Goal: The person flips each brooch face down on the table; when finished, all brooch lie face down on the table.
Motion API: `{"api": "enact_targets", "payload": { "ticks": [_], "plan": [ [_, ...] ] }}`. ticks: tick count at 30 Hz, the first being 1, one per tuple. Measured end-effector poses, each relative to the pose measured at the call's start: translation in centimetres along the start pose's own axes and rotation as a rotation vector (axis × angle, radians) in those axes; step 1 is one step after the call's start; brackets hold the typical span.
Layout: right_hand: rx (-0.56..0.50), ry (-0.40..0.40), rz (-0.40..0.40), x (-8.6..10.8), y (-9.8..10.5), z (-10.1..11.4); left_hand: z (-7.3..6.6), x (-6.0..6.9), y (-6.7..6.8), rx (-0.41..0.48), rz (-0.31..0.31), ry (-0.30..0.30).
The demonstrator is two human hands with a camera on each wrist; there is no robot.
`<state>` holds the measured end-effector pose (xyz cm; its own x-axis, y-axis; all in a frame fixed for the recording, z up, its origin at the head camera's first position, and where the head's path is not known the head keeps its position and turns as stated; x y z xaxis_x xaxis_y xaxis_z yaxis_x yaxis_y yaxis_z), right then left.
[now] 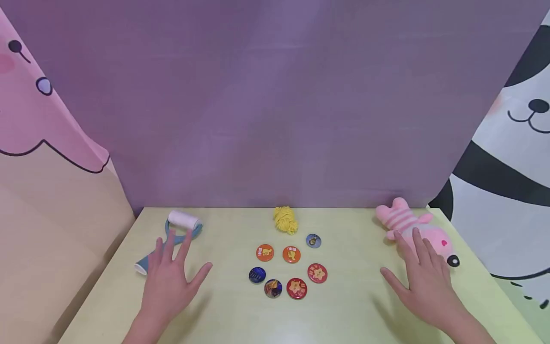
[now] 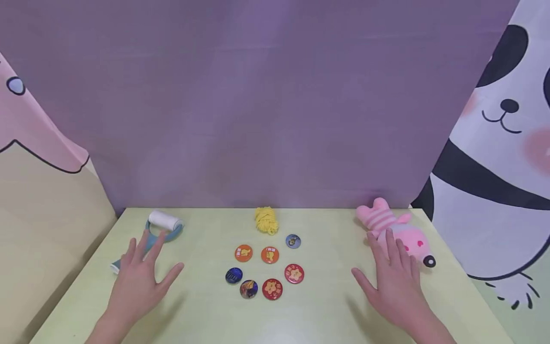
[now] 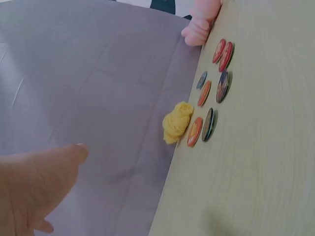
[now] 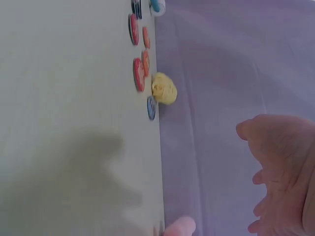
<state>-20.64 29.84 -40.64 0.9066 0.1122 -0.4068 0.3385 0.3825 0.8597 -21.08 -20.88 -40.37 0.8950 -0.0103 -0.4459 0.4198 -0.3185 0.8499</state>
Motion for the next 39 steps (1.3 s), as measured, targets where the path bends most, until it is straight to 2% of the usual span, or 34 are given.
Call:
{"api": "enact_targets", "payload": {
  "ticks": [2, 6, 12, 18, 24, 29, 35, 39],
  "plan": [
    [-0.018, 0.046, -0.013, -1.0, -0.1, 1.2, -0.8, -0.5, -0.3, 0.053, -0.003, -0.022],
    [-0.053, 0.117, 0.004, -3.0, -0.9, 4.0, -2.5, -1.5, -1.4, 0.151, 0.031, -0.046],
    [-0.156, 0.126, 0.154, -5.1, -4.1, 9.0, -4.3, -2.0, -3.7, 0.247, 0.100, -0.071],
    [-0.233, 0.196, 0.240, -6.5, -7.5, 13.9, -5.6, -2.1, -5.9, 0.346, 0.159, -0.095],
    [-0.308, 0.227, 0.350, -6.8, -10.7, 16.8, -6.5, -2.0, -8.0, 0.438, 0.226, -0.117],
    [-0.331, 0.279, 0.425, -6.4, -13.0, 18.6, -7.0, -1.7, -9.7, 0.428, 0.302, -0.153],
    [-0.368, 0.266, 0.555, -6.0, -15.3, 20.2, -6.8, -1.3, -10.8, 0.376, 0.357, -0.164],
    [-0.351, 0.297, 0.572, -5.9, -16.6, 20.7, -6.4, -1.1, -11.4, 0.341, 0.379, -0.151]
  ]
}}
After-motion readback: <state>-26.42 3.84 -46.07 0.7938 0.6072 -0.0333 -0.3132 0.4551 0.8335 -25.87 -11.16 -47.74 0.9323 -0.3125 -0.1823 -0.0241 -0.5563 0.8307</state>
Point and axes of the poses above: each hand's wrist, its own x-axis away from the middle knuckle, its own y-axis out of the back of the hand, z = x × y, the point moved 8 cm from there along -x, towards the middle knuckle, and after that the axes turned 1 degree about -x, right-handed, at the moved point
